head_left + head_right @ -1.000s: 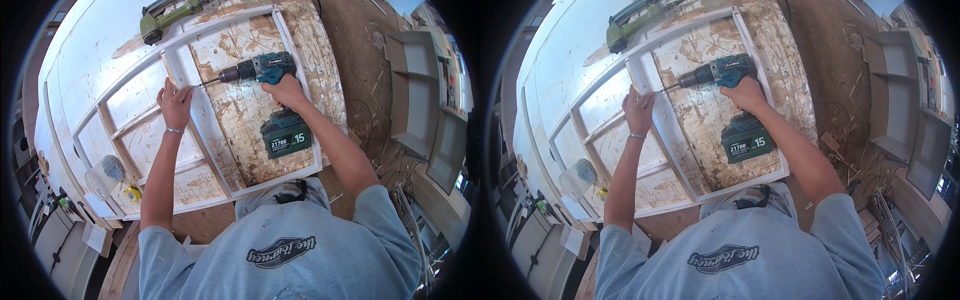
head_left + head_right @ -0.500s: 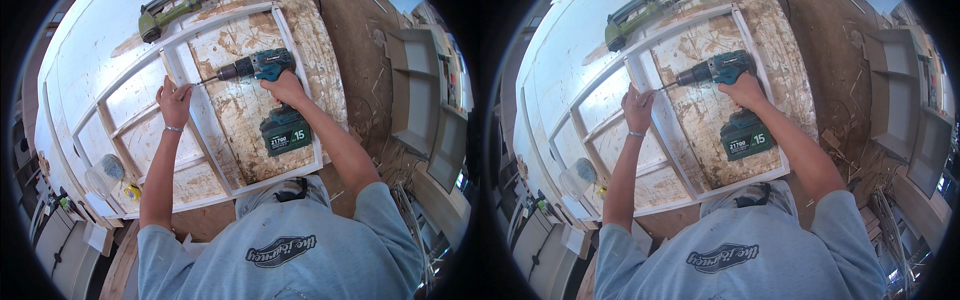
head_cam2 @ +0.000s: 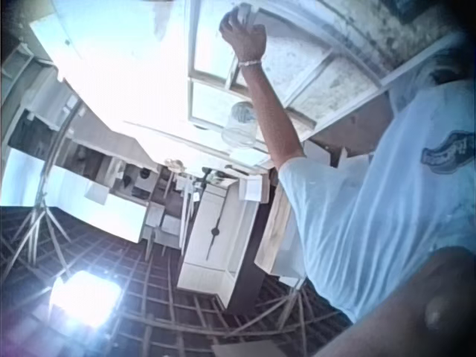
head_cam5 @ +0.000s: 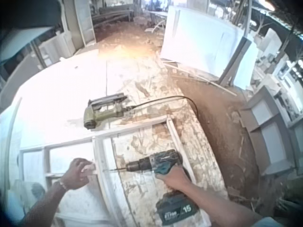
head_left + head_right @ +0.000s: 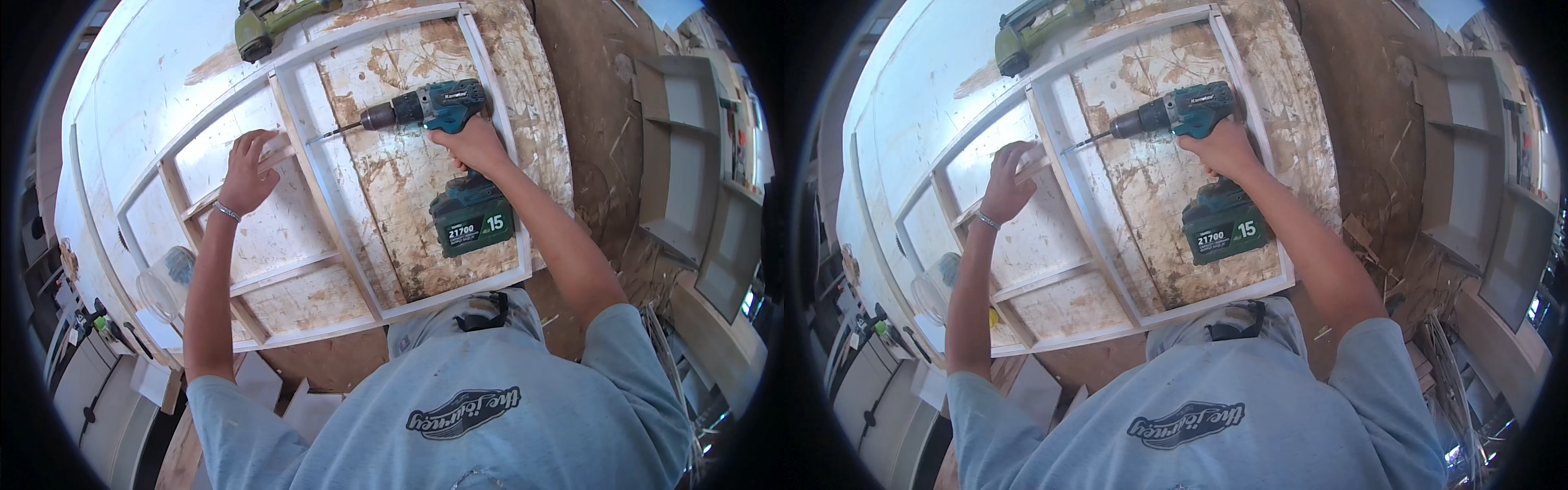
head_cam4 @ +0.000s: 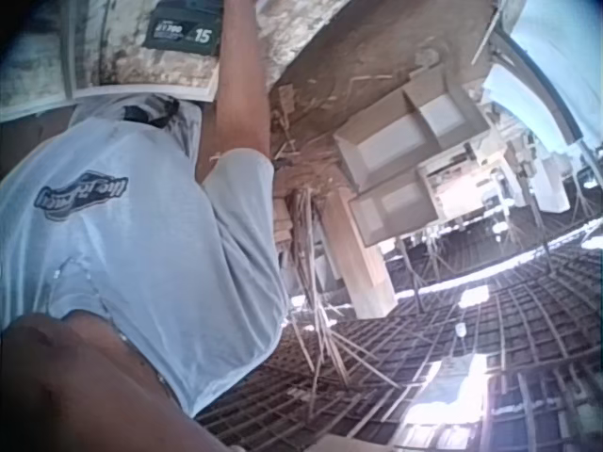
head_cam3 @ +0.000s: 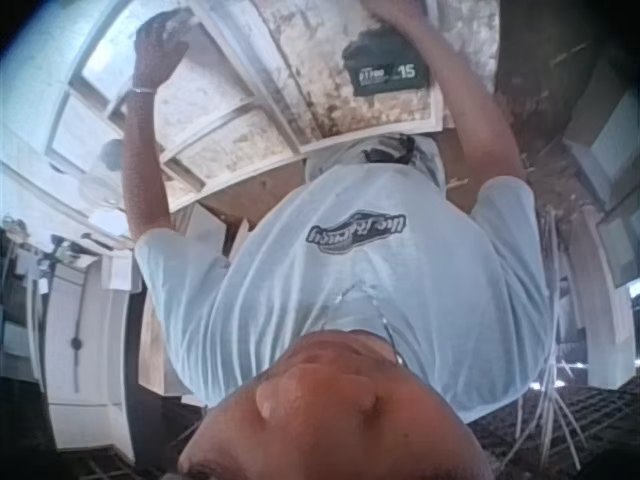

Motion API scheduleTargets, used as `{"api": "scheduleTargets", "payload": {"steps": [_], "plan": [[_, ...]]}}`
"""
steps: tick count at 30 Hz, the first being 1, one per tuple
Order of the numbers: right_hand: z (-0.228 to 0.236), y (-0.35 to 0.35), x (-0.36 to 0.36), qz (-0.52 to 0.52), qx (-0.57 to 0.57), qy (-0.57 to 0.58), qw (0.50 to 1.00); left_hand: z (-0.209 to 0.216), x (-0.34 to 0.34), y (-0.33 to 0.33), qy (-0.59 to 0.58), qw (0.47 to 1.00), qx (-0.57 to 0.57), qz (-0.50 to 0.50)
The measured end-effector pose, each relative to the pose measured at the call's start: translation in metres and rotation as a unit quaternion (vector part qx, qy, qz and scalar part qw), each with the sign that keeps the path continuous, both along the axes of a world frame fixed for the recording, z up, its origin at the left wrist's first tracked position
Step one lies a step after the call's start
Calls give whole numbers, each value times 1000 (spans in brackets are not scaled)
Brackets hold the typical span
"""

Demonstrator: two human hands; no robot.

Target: The person assembles a wooden frame by using a nail gun to attach wooden strips, then uses a drill to secure screws into the joints, checks dimensions with a measuring tape, and finishes by hammering a piece of wood into place.

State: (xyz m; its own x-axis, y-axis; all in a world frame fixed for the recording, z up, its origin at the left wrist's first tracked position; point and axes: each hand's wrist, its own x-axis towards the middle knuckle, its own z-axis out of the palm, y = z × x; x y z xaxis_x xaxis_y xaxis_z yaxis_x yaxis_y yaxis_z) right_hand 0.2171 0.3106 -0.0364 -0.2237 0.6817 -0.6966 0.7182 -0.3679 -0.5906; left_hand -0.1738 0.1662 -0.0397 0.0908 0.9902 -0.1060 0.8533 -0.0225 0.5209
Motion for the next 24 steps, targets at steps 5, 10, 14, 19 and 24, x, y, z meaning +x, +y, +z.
{"api": "scheduleTargets", "payload": {"steps": [5,10,14,19,24], "plan": [[-1,6,-2,21,-19,-23,999,-23,8,4,-15,1000,10,7],[5,4,-8,9,10,-25,1000,-26,6,2,8,999,38,-13],[5,3,-12,10,9,-26,1000,-24,8,2,9,997,68,-19],[0,2,-12,8,16,-23,1000,-23,8,2,6,998,67,-21],[4,1,-18,14,9,-3,1000,-25,8,1,14,997,68,-16]]}}
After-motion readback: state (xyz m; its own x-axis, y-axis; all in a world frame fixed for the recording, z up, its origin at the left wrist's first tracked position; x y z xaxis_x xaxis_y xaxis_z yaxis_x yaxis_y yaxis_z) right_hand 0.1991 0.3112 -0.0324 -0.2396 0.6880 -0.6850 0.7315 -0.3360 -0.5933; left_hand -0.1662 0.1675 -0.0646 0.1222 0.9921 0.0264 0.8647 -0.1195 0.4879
